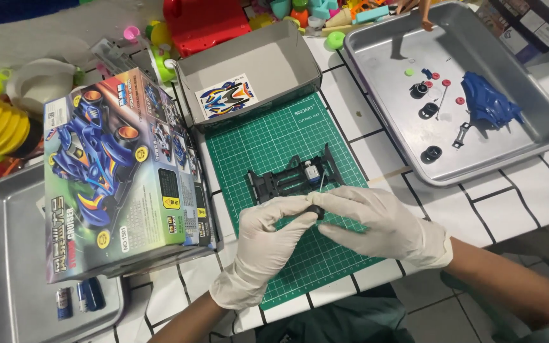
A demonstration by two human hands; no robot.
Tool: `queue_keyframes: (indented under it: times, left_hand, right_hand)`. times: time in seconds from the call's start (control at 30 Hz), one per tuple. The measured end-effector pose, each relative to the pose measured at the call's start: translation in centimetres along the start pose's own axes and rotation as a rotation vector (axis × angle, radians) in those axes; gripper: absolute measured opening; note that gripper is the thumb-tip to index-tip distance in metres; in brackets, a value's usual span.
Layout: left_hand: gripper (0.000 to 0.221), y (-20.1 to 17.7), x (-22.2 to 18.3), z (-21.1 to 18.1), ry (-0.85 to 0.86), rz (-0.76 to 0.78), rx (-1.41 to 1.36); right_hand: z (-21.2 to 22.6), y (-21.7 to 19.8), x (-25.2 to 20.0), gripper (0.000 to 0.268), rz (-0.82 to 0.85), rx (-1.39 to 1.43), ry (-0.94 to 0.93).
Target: Assembling a mini 4WD toy car by installing gears and other small components into the chassis.
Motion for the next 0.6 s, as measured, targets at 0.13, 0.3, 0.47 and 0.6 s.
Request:
queue_keyframes:
  times: [0.13, 0.3, 0.47, 0.6]
  left_hand:
    - [0.018, -0.5, 1.0, 1.1, 0.036, -0.088, -0.058]
    - [0.077, 1.2, 2.0, 0.4, 0.499, 0.203, 0.989]
    - [0.089, -0.1, 2.2, 4.0, 0.339, 0.224, 1.082]
    - [0.079, -0.1, 2.4, 4.4, 0.301, 0.253, 1.104]
  right_hand:
    - [-2.7, -0.3, 0.4, 0.045, 0.010, 0.154, 0.293]
    - [-3.5, 0.7, -2.0, 0.037, 0.267, -0.007, 0.229]
    - [-2.8, 3.0, -3.5, 0.024, 0.500, -0.084, 0.136]
    - [-3.1, 3.7, -3.6, 0.022, 0.490, -0.073, 0.159]
Point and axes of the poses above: each hand's wrist, its own x-axis towards the middle knuckle, its own y-axis out of the palm, z = x × y, the point moved 10 cm from there along x, towards the middle knuckle, and after that the axes turned 12 degrees about -x, right-handed, at the moved point
